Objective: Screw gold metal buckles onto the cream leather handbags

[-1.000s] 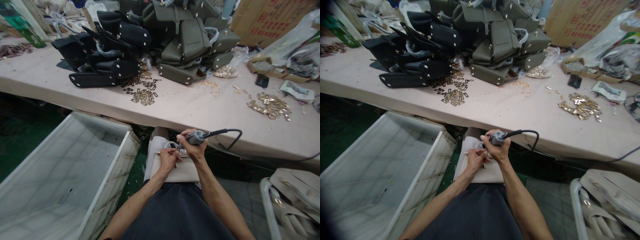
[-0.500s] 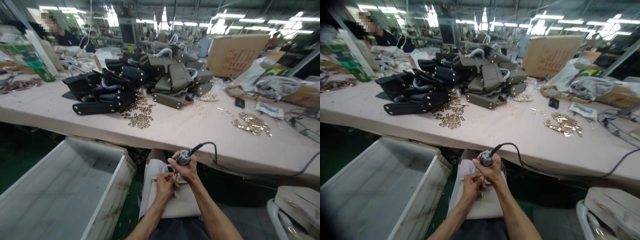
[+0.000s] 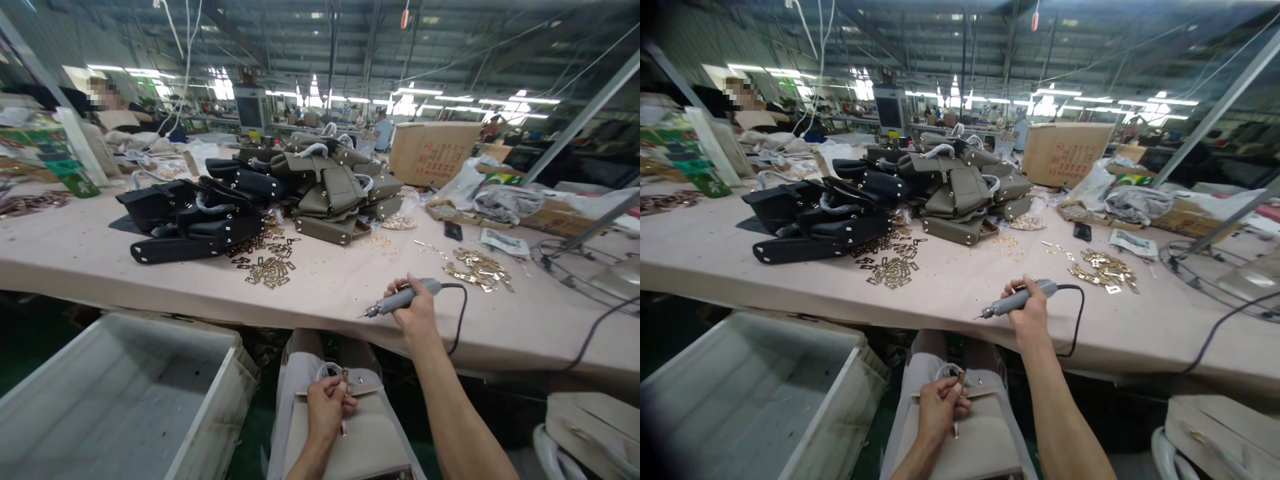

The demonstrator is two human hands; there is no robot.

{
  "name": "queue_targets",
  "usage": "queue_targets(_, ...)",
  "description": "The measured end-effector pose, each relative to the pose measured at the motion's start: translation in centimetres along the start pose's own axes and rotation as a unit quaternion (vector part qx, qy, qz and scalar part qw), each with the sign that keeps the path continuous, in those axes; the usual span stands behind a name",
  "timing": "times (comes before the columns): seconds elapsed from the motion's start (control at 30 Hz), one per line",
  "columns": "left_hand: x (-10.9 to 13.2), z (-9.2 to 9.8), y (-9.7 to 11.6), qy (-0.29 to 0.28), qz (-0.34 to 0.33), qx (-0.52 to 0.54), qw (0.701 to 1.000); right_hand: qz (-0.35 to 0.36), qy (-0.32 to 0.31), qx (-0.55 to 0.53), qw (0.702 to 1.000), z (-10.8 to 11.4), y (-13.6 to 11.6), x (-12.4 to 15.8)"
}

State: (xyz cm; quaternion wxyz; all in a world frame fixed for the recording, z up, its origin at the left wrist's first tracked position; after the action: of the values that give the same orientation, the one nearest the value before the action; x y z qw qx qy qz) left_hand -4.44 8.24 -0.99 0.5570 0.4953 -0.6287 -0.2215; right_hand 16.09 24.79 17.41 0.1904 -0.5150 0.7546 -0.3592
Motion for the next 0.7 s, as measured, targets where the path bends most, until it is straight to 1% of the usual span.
queue_targets(0.07, 0.1, 0.0, 0.1, 0.001, -0.002, 0.002, 1.0, -0.016, 0.034, -0.034, 0.999, 0.7, 1.2, -2.8)
queue_targets(0.13, 0.1, 0.1, 0.0, 0.0, -0.001, 0.005, 1.0, 0.004, 0.049, -0.077, 0.996, 0.6, 1.5, -5.5)
queue_targets(0.27, -0.1, 0.2, -0.2, 0.004, 0.001, 0.012, 1.0, 0.012, 0.07, -0.101, 0.992, -1.4, 1.9, -10.5)
queue_targets(0.37, -0.3, 0.3, -0.3, 0.011, 0.0, 0.016, 1.0, 0.008, 0.091, -0.097, 0.991, -2.7, 3.1, -13.4)
queue_targets(0.47, -0.5, 0.5, -0.5, 0.015, -0.001, 0.023, 1.0, 0.009, 0.119, -0.09, 0.989, -3.2, 4.9, -15.1)
queue_targets(0.57, -0.6, 0.8, -0.6, 0.016, 0.0, 0.026, 1.0, 0.015, 0.149, -0.079, 0.986, -3.0, 6.5, -15.9)
queue_targets(0.7, -0.8, 1.0, -0.7, 0.018, 0.006, 0.021, 1.0, 0.029, 0.181, -0.069, 0.981, -2.5, 7.5, -16.5)
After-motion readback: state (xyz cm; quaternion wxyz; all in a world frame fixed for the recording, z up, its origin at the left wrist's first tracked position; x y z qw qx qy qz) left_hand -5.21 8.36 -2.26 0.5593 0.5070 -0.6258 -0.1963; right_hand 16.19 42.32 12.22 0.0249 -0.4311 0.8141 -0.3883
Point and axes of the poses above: each hand's wrist, its own x-axis away from the middle knuckle, its own z-axis out of the back of the hand, y = z × x, the point moved 7 cm from there along -x, towards the middle knuckle, and after that the axes turned 7 degrees about z, right-handed, at the moved point
